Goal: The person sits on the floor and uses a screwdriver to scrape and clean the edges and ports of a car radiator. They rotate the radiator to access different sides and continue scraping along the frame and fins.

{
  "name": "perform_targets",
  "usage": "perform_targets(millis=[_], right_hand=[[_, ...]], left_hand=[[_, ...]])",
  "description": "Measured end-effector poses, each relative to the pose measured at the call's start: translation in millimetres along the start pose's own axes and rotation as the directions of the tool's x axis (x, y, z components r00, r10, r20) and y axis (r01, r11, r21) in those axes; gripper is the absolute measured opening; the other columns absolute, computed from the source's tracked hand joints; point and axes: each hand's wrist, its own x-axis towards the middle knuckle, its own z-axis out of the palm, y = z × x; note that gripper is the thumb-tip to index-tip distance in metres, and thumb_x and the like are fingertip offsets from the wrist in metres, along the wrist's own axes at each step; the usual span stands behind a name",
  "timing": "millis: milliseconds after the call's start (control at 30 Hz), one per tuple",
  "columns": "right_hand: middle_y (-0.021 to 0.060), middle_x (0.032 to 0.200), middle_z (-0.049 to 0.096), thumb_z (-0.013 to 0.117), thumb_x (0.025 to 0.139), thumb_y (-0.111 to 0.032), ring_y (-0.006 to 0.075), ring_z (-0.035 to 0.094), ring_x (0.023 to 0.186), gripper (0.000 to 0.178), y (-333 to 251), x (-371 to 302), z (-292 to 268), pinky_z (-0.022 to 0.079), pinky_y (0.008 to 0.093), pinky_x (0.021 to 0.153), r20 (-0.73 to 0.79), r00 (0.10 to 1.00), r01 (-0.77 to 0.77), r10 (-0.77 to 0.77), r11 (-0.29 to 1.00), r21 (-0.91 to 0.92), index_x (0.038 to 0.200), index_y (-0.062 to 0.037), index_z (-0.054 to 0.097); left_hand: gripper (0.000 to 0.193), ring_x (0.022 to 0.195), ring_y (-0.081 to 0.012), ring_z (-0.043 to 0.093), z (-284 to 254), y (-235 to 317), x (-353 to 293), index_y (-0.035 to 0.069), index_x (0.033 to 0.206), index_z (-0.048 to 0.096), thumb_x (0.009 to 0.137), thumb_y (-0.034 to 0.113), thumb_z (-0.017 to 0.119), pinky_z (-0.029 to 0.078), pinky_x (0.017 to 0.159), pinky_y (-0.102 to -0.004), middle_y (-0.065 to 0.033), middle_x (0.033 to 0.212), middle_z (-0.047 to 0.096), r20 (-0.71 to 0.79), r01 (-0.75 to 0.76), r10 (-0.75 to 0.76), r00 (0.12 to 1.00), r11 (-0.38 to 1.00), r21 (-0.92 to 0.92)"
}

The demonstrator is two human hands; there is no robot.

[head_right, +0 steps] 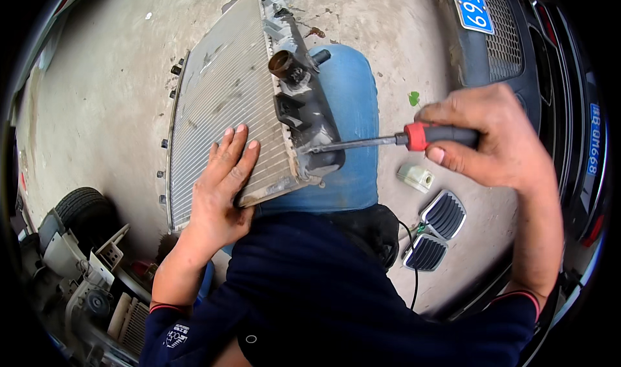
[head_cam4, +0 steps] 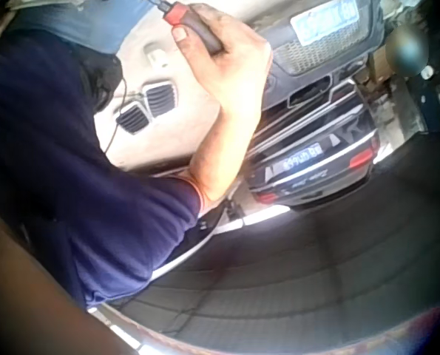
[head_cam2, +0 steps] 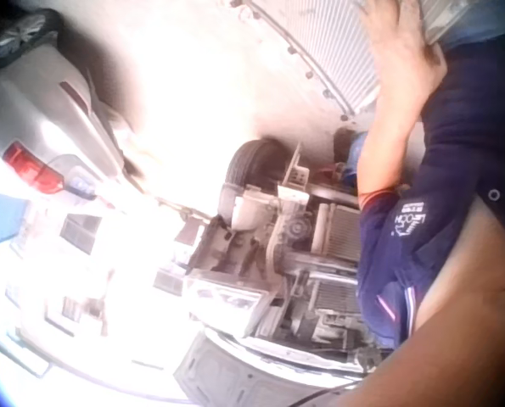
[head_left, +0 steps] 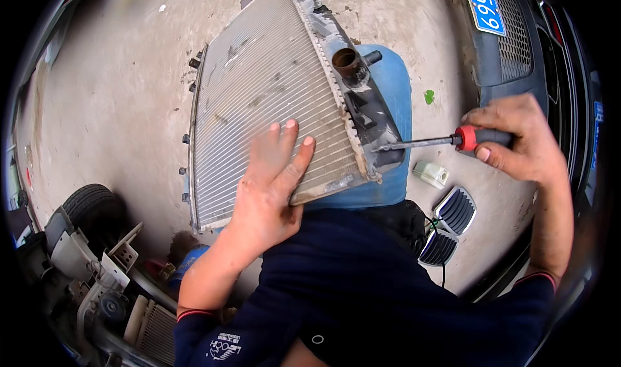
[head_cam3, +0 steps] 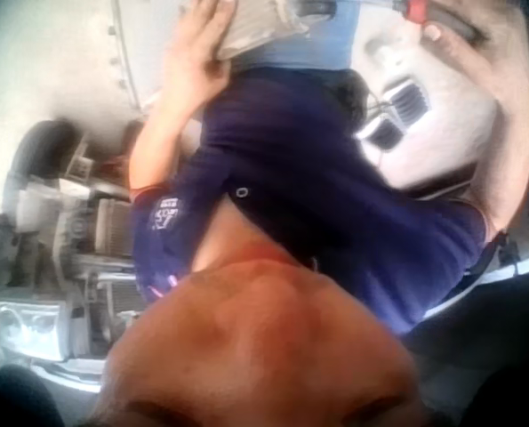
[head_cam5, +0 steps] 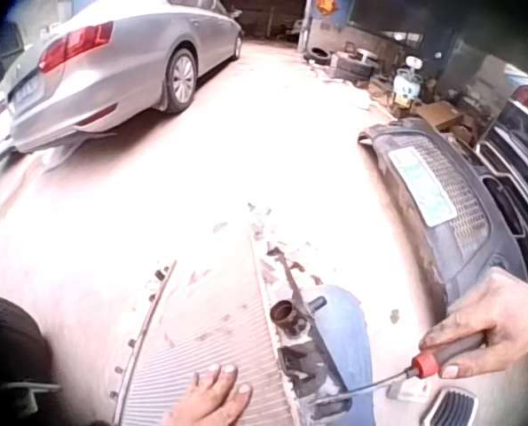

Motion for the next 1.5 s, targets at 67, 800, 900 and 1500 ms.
perform_targets(millis=[67,800,900,1500], right_hand=[[0.0139,0.073,0.068,0.079,0.081,-0.034,0.0284,0.066,0.06,0.039,-16,13,-21,0.051,0.0351,0.056,0.079,0.997,0.02,-0.009,0.991,-0.135,0.097,0.0006,0.075],[0.0131,0.073,0.068,0.08,0.083,-0.031,0.0288,0.067,0.063,0.034,22,30,-2,0.052,0.0363,0.059,0.043,0.99,0.13,-0.131,0.991,0.025,0.098,-0.0002,0.076],[0.013,0.07,0.067,0.08,0.083,-0.031,0.0289,0.066,0.06,0.034,2,46,-25,0.05,0.0364,0.056,0.116,0.984,0.146,-0.134,0.984,-0.098,0.097,0.0,0.076],[0.0154,0.078,0.072,0.081,0.082,-0.022,0.0306,0.07,0.067,0.028,7,48,-2,0.056,0.0363,0.065,0.165,0.979,0.096,-0.117,0.987,0.127,0.097,0.0008,0.074]], left_hand=[[0.098,0.14,-0.0504,0.041,0,0,1,0.007,0.148,0.052,0.053,-0.011,0.068,0.039,0.113,-0.0549,-0.0249,0.155,0.044,-0.006,-0.008,0.008,1.0,1.0,0.016],[0.092,0.146,-0.045,0.039,-10,-6,8,0.009,0.147,0.054,0.058,-0.012,0.066,0.031,0.119,-0.0592,-0.022,0.156,0.046,0.051,0.015,-0.018,0.999,0.999,0.043],[0.091,0.146,-0.0449,0.039,-13,-6,8,0.009,0.146,0.055,0.058,-0.012,0.066,0.031,0.119,-0.0591,-0.0222,0.155,0.047,0.034,0.033,-0.034,0.999,0.999,0.033],[0.092,0.146,-0.0451,0.038,-9,-11,-13,0.008,0.147,0.055,0.057,-0.012,0.065,0.031,0.119,-0.0598,-0.0226,0.157,0.044,0.034,0.047,-0.049,0.998,0.998,0.041]])
